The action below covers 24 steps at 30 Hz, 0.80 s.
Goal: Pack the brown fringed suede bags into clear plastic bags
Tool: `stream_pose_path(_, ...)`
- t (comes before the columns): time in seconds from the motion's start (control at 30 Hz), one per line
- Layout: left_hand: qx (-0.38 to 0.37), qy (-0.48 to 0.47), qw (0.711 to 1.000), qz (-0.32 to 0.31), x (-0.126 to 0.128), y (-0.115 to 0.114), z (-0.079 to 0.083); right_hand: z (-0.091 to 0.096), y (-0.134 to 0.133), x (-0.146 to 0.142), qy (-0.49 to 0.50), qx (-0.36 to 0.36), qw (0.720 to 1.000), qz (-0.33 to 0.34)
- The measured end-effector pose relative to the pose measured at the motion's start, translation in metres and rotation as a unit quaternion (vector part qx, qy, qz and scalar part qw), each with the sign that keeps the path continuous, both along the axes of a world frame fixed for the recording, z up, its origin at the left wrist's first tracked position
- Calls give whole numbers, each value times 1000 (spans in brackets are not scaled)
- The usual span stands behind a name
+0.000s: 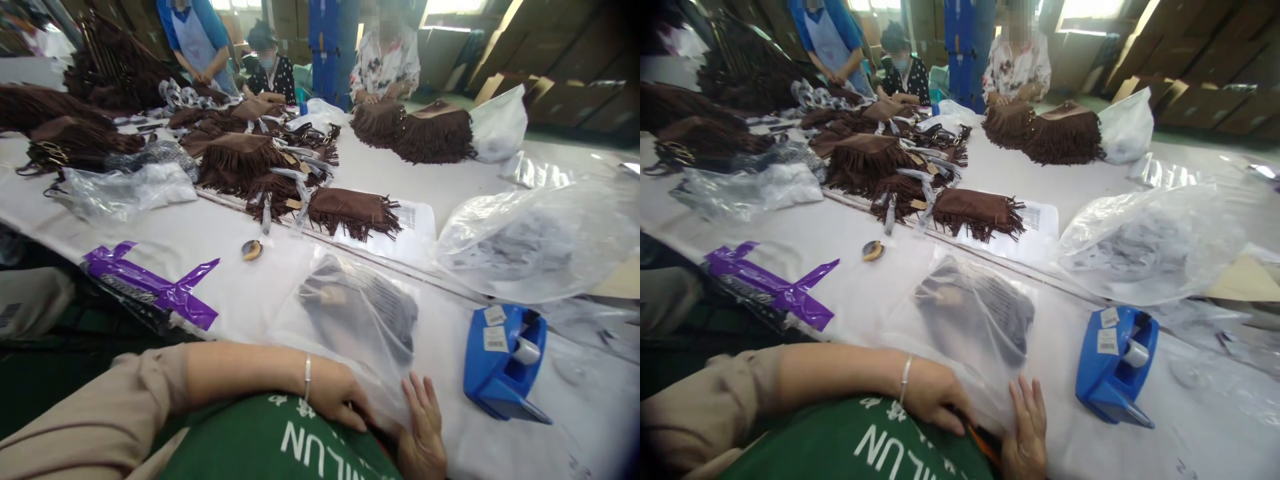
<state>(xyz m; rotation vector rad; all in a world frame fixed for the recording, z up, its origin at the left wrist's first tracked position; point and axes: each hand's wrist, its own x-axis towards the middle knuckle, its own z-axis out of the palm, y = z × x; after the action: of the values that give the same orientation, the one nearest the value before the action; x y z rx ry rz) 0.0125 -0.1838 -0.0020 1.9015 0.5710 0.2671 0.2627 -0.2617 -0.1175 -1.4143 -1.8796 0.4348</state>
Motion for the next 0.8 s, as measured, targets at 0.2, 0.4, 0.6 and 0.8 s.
stream_pose_path(0.2, 218, 61, 970, 88, -89, 11, -1, -8, -1, 6, -50, -18, 999, 2)
stream_pose_path(0.4, 266, 107, 953, 95, -133, 11, -59, -5, 17, 21, -143, -1, 978, 150)
stream_pose_path(0.6, 268, 62, 949, 156, -139, 9, -89, 12, 33, 16, -143, -70, 970, 181)
stream_pose_path(0.8, 338, 68, 896, 282, -127, 5, -119, 77, 72, 28, -71, -216, 952, 205)
